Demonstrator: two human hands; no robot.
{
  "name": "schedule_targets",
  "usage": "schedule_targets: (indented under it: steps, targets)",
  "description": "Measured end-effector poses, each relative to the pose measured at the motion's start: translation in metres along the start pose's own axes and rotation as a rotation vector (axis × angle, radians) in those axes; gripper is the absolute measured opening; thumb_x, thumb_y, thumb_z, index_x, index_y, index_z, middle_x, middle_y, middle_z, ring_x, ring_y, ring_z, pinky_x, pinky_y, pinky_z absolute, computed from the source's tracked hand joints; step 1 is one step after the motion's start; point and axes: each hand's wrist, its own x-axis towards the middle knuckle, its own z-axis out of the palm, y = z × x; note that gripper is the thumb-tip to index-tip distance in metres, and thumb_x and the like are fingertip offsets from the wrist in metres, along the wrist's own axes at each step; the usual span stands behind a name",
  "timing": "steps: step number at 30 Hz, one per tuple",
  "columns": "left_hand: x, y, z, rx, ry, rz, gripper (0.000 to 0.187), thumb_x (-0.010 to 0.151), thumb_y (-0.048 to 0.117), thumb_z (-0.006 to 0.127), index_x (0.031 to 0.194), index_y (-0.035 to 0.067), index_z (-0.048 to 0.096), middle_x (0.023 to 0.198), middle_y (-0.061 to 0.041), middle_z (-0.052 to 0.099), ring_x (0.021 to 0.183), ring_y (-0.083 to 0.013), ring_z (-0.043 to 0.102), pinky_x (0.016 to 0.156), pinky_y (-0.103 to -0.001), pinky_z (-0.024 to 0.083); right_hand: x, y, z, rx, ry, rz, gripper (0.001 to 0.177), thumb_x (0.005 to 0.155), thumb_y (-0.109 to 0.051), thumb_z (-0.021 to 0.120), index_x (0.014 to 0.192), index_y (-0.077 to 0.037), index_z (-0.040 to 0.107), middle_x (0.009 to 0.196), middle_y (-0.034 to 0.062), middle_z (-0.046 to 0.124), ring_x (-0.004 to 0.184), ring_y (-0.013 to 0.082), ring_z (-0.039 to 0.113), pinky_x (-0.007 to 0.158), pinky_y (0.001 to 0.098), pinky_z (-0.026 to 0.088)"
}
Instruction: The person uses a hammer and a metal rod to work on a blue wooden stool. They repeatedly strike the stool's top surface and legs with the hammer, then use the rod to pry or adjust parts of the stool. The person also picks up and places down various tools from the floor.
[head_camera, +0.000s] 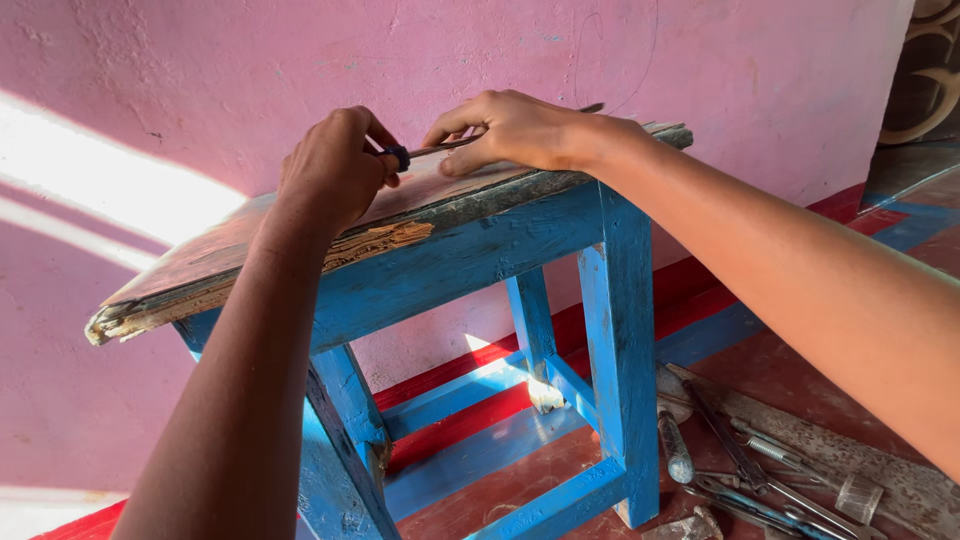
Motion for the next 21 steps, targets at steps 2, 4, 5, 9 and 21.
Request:
schedule_targets:
  steps: [2, 4, 5, 9, 21]
  targets:
    - [0.002, -0.002, 0.002, 0.051, 0.008, -0.019, 0.011, 0.091, 0.019, 0.073, 0.100, 0.012, 0.075, 0.089, -0.003, 0.078, 0.091, -0.0183, 0.073, 0.084, -0.042, 0.051, 0.001, -0.001, 0.000, -0.017, 0.004, -0.037, 0.060, 0.078, -0.053, 0.078, 0.128, -0.019, 0.071, 0.123, 0.0098, 0.069, 0.120, 0.0275, 0.060, 0.104, 0.0466, 0.044]
    - [0.003, -0.004, 0.003, 0.055, 0.018, -0.040, 0.011, 0.091, 0.019, 0.072, 0.100, 0.013, 0.075, 0.089, -0.001, 0.079, 0.091, -0.0176, 0.074, 0.086, -0.042, 0.051, -0.002, -0.002, -0.002, -0.059, 0.074, -0.153, 0.064, 0.076, -0.051, 0.083, 0.129, -0.018, 0.069, 0.124, 0.0117, 0.066, 0.124, 0.0314, 0.057, 0.104, 0.0489, 0.043]
    - [0.004, -0.005, 0.004, 0.057, 0.024, -0.051, 0.011, 0.091, 0.019, 0.072, 0.100, 0.014, 0.075, 0.088, -0.001, 0.079, 0.091, -0.0172, 0.074, 0.087, -0.042, 0.051, -0.004, -0.003, -0.003, -0.093, 0.141, -0.249, 0.065, 0.075, -0.048, 0.086, 0.130, -0.016, 0.070, 0.125, 0.0131, 0.064, 0.127, 0.0342, 0.054, 0.106, 0.0516, 0.040]
    - [0.005, -0.009, 0.006, 0.106, 0.036, -0.074, 0.012, 0.091, 0.022, 0.074, 0.100, 0.014, 0.075, 0.087, -0.002, 0.079, 0.092, -0.0187, 0.073, 0.086, -0.042, 0.050, -0.014, -0.009, -0.007, -0.176, 0.278, -0.342, 0.044, 0.071, -0.032, 0.092, 0.110, -0.018, 0.079, 0.119, 0.0064, 0.068, 0.118, 0.0251, 0.061, 0.102, 0.0435, 0.048]
    - [0.005, -0.010, 0.007, 0.120, 0.010, -0.072, 0.012, 0.092, 0.019, 0.073, 0.101, 0.014, 0.076, 0.089, -0.002, 0.079, 0.091, -0.0185, 0.074, 0.086, -0.042, 0.052, -0.007, -0.004, -0.005, -0.164, 0.168, -0.230, 0.024, 0.079, -0.027, 0.087, 0.099, -0.015, 0.082, 0.092, 0.0033, 0.078, 0.084, 0.0146, 0.071, 0.079, 0.0352, 0.057]
